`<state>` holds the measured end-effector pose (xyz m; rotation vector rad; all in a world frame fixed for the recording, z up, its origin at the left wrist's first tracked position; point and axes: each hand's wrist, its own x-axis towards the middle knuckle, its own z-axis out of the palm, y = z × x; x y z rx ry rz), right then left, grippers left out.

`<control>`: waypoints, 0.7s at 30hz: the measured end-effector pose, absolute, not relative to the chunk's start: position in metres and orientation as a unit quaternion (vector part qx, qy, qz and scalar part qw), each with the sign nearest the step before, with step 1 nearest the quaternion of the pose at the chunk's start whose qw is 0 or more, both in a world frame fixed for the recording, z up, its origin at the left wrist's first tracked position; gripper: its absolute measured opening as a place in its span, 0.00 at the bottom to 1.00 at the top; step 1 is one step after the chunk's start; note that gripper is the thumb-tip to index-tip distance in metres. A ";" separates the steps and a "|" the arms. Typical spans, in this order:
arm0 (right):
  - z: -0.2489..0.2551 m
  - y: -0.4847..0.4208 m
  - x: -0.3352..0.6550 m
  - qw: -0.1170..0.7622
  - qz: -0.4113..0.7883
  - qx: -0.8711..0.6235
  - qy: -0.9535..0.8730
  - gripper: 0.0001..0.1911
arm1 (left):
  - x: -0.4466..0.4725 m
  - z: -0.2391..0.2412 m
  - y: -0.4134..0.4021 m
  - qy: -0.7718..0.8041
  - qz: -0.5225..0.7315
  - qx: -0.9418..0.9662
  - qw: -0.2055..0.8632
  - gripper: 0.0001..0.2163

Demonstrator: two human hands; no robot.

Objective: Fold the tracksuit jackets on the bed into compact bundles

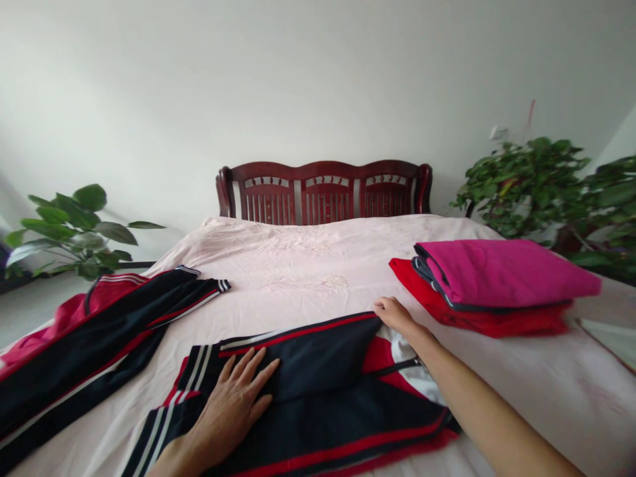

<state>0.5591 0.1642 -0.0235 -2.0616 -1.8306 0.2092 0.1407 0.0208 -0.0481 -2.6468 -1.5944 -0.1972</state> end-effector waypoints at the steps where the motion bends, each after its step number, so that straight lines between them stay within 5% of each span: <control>1: -0.016 0.159 0.555 0.178 0.058 -0.742 -0.643 0.15 | 0.140 -0.045 0.021 -0.514 -0.065 -0.855 0.003 0.25; 5: 0.012 0.127 0.512 0.162 -0.003 -0.727 -0.668 0.20 | 0.137 -0.023 0.023 -0.531 -0.089 -0.841 -0.045 0.21; 12: -0.006 0.088 0.420 0.144 -0.003 -0.635 -0.759 0.33 | 0.121 -0.019 0.023 -0.652 -0.040 -0.750 0.108 0.24; 21: -0.040 0.109 0.491 0.059 0.077 -0.744 -0.661 0.35 | 0.089 -0.052 0.027 -0.656 -0.030 -0.751 0.069 0.26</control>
